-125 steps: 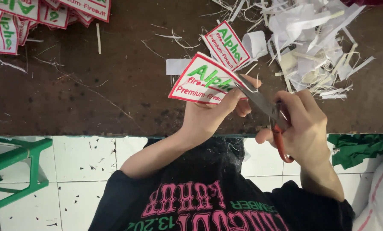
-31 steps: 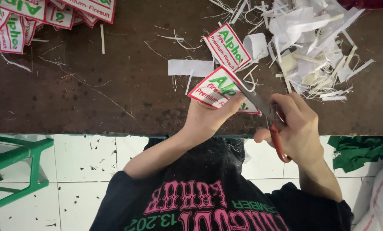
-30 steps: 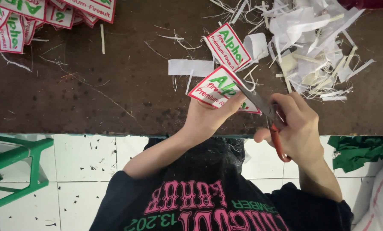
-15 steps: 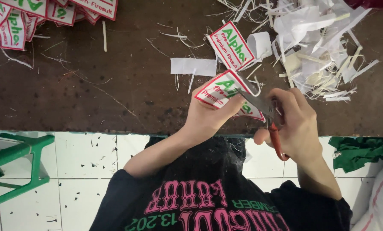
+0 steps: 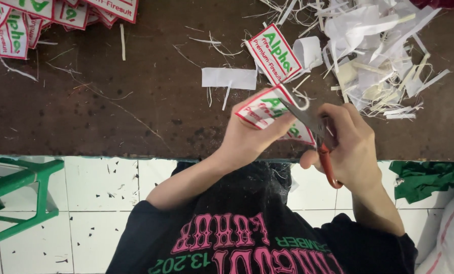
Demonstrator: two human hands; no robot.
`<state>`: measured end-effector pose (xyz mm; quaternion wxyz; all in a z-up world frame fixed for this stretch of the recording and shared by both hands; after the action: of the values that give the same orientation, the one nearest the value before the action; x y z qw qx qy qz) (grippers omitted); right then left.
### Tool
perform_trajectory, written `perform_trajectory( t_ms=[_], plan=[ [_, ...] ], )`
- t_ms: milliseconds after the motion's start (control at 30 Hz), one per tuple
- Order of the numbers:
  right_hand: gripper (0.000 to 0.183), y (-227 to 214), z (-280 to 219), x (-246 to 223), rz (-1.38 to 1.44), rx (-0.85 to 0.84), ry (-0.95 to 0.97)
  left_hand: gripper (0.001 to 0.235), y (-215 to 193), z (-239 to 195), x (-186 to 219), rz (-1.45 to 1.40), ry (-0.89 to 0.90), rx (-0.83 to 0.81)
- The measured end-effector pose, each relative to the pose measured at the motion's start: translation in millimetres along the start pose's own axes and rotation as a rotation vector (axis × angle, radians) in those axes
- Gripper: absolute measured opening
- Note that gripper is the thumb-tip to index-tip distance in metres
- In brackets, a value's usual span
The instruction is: Cutting individual fabric labels from a strip using scissors at a workbench in a factory setting.
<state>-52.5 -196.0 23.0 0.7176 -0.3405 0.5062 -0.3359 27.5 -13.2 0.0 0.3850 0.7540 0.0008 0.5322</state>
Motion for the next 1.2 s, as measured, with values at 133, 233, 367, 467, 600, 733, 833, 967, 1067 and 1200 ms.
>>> perform_trajectory(
  t_ms=[133, 233, 367, 467, 600, 733, 833, 967, 1067, 1200],
  plan=[
    [0.093, -1, 4, -5, 0.008, 0.009, -0.006, 0.020, 4, -2, -2, 0.028, 0.022, -0.024],
    [0.091, 1, 1, -1, 0.026, 0.027, -0.012, 0.016, 5, 0, -2, 0.023, 0.015, -0.019],
    [0.087, 1, -1, 2, 0.008, 0.048, -0.007, 0.015, 4, 0, -1, 0.033, 0.015, -0.028],
    [0.087, 1, -3, 3, 0.034, 0.048, -0.011, 0.009, 1, 0, 10, 0.158, 0.106, -0.043],
    [0.088, 1, -4, 1, -0.007, 0.062, -0.013, 0.017, -9, 1, 23, 0.213, 0.210, 0.029],
    [0.093, 0, -3, -2, -0.029, 0.057, -0.044, 0.006, -5, -1, 33, 0.389, 0.194, 0.013],
    [0.098, -4, -2, -6, -0.039, 0.015, -0.008, 0.008, -5, 2, 32, 0.402, 0.199, 0.044],
    [0.102, -6, -4, -8, -0.057, -0.020, 0.042, 0.013, -4, 3, 33, 0.374, 0.238, 0.040],
    [0.100, -6, -5, -9, -0.034, 0.001, 0.035, 0.010, -2, 2, 35, 0.374, 0.211, 0.040],
    [0.099, -3, -5, -5, -0.037, 0.002, 0.024, 0.006, -3, 1, 33, 0.369, 0.183, 0.034]
  ],
)
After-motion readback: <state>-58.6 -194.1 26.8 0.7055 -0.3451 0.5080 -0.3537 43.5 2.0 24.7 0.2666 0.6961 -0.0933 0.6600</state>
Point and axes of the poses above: each hand's wrist, its own z-axis towards the middle knuckle, its own y-axis out of the palm, x = y × z, the point moved 3 cm from there along z, towards the middle knuckle, and after that the axes turned 5 degrees about -y, right-handed, at the moved point
